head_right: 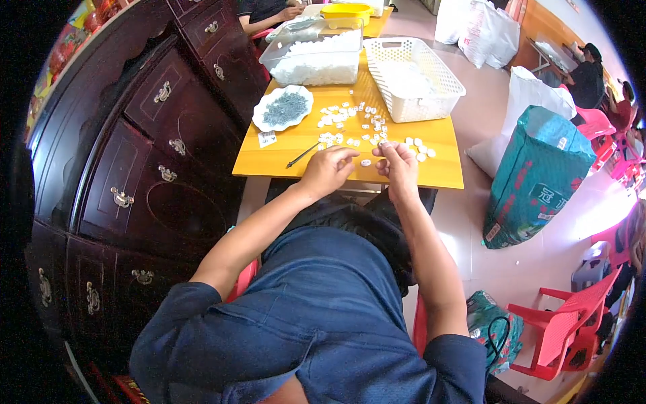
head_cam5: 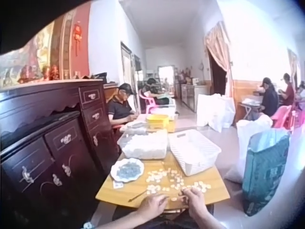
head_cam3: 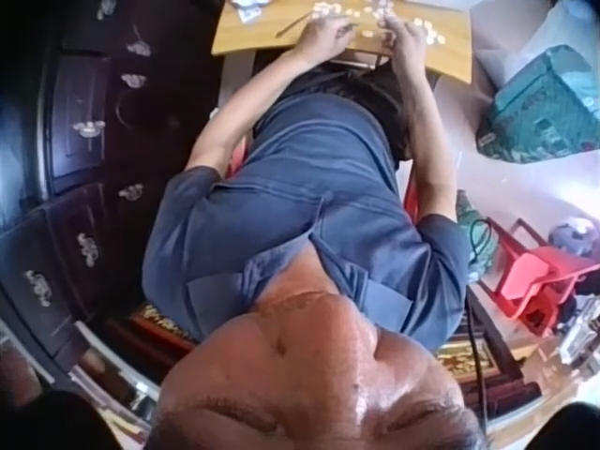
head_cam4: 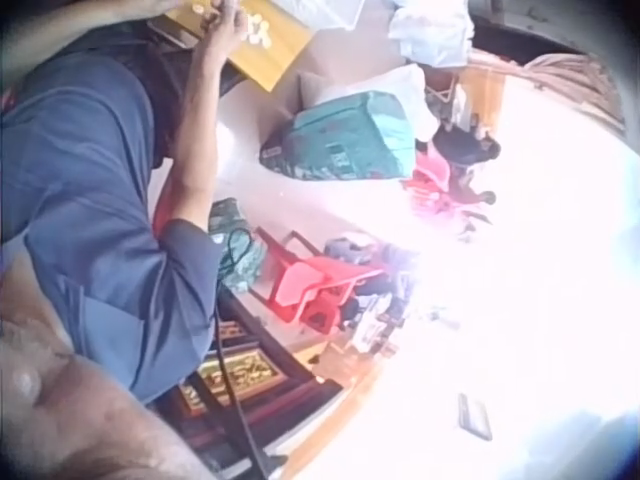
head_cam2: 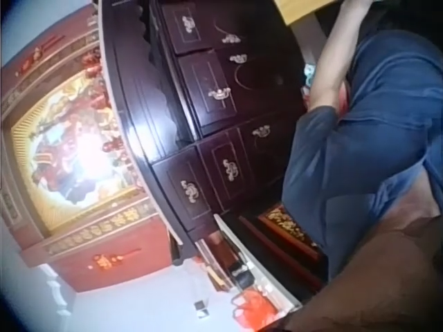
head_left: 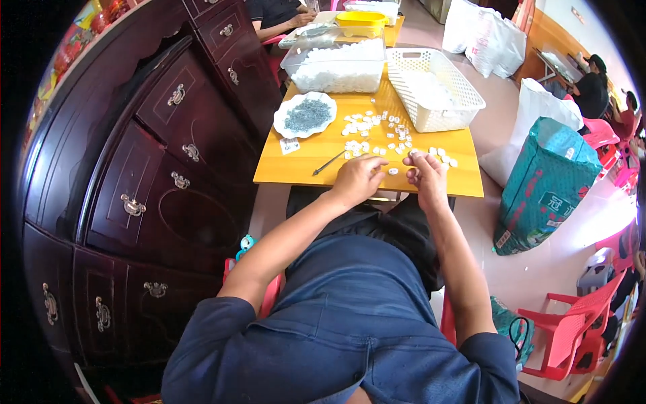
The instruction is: Assembling small white plastic components by inserting metal pins by hand.
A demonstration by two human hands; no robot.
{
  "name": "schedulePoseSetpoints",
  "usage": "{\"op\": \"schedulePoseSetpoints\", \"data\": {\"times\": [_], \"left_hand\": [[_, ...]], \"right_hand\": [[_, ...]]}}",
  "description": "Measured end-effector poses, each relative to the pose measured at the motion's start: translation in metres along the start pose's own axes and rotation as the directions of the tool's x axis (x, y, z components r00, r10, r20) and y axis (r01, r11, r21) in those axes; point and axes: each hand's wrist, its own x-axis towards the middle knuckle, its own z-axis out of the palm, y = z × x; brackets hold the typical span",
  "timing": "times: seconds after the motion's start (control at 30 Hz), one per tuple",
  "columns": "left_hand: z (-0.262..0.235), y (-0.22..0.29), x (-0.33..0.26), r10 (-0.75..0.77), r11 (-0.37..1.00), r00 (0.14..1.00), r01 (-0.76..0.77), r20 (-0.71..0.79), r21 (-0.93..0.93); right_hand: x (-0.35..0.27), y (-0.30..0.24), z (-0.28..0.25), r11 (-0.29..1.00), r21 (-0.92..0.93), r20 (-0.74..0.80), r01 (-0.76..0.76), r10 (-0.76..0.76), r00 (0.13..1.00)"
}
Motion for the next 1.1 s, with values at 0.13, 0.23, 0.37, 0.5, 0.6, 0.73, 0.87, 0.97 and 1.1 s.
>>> {"op": "schedulePoseSetpoints", "data": {"times": [0.13, 0.23, 0.37, 0.5, 0.6, 0.73, 0.87, 0.97, 1.1], "left_hand": [[0.014, 0.012, 0.012, -0.011, 0.987, 0.993, -0.007, 0.114, 0.158], [0.018, 0.006, 0.021, -0.025, 0.971, 0.979, -0.025, 0.204, 0.238], [0.02, -0.005, 0.02, 0.05, 0.958, 0.979, -0.104, 0.199, 0.267], [0.01, -0.007, 0.004, -0.143, 0.97, 0.989, 0.15, 0.048, -0.192], [-0.007, -0.01, -0.008, -0.269, 0.903, 0.963, 0.263, 0.032, -0.34], [-0.027, -0.009, -0.021, -0.487, 0.599, 0.843, 0.513, 0.23, -0.615], [-0.032, -0.013, -0.026, -0.434, 0.515, 0.871, 0.449, 0.229, -0.73], [-0.029, -0.019, -0.03, -0.381, 0.519, 0.908, 0.366, 0.174, -0.772], [-0.027, -0.023, -0.033, -0.377, 0.572, 0.91, 0.375, 0.172, -0.729]], "right_hand": [[0.004, 0.001, -0.004, 1.0, 0.02, -0.027, -0.005, 0.006, 1.0], [0.006, 0.004, -0.006, 0.999, 0.033, -0.029, -0.005, 0.006, 1.0], [0.008, 0.007, -0.005, 0.999, 0.033, -0.024, -0.009, 0.01, 1.0], [0.006, 0.012, -0.002, 1.0, -0.02, -0.006, -0.001, 0.001, 1.0], [0.002, 0.013, 0.004, 0.997, -0.077, 0.026, -0.006, 0.008, 1.0], [-0.005, 0.014, 0.008, 0.995, -0.09, 0.039, -0.043, 0.047, 0.998], [-0.005, 0.013, 0.01, 0.993, -0.094, 0.046, -0.067, 0.071, 0.996], [-0.008, 0.014, 0.011, 0.993, -0.11, 0.06, -0.052, 0.059, 0.996], [-0.012, 0.016, 0.016, 0.989, -0.147, 0.097, -0.035, 0.05, 0.994]]}}
